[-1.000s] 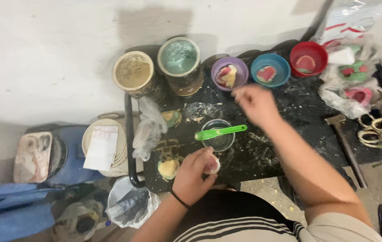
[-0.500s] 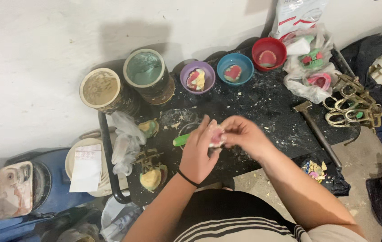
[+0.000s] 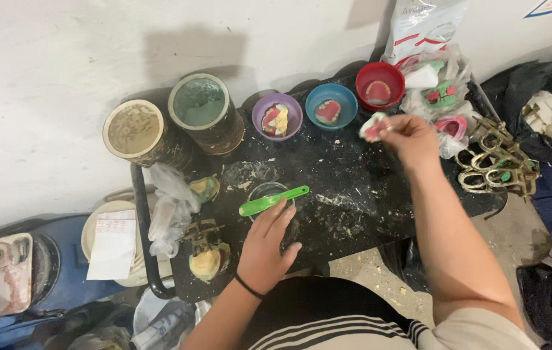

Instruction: The person scrapes residue from colorful plastic molds using a metal tool, removing pink and yellow material and discarding it into a trash bag. They handle multiple molds, including a pink one and a yellow one, and repeatedly clean the tool and molds.

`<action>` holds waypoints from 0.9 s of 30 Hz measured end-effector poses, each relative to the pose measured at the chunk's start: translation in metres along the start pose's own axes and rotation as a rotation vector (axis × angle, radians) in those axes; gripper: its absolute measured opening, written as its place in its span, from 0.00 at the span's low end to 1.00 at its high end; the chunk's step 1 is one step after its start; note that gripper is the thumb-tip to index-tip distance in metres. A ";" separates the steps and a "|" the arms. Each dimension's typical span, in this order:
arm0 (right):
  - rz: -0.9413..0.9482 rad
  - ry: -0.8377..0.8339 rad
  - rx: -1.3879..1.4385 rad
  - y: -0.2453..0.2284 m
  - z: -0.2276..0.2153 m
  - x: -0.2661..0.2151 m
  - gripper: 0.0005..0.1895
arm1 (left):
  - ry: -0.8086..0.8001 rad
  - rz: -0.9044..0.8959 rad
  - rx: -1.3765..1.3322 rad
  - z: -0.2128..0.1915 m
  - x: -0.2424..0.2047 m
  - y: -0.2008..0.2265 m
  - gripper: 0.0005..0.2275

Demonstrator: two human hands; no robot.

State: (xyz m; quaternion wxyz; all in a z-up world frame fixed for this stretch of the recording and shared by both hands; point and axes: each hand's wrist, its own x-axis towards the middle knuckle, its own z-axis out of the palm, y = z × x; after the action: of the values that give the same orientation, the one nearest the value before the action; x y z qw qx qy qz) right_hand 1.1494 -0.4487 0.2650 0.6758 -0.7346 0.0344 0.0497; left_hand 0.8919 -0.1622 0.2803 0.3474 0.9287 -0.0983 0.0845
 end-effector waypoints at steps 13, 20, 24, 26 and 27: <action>-0.109 0.082 -0.940 0.031 -0.013 0.195 0.14 | 0.068 0.053 -0.004 0.008 -0.019 0.006 0.31; -0.275 0.104 -1.088 0.030 -0.019 0.214 0.09 | 0.091 0.001 0.016 0.004 -0.023 0.005 0.30; -0.437 0.225 -0.929 0.033 -0.034 0.216 0.08 | 0.111 0.006 0.034 0.005 -0.025 0.004 0.27; -0.419 0.260 -0.827 0.023 -0.034 0.192 0.06 | 0.131 0.014 0.034 0.004 -0.024 0.003 0.25; -0.398 0.294 -0.724 0.019 -0.035 0.180 0.08 | 0.149 0.020 0.033 0.003 -0.025 0.003 0.22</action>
State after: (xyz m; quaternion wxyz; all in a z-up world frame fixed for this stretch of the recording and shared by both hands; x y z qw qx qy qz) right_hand 1.3263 -0.4817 0.2280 0.3590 -0.9157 -0.0315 -0.1777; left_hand 0.8671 -0.1628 0.2743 0.3375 0.9244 -0.0802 0.1585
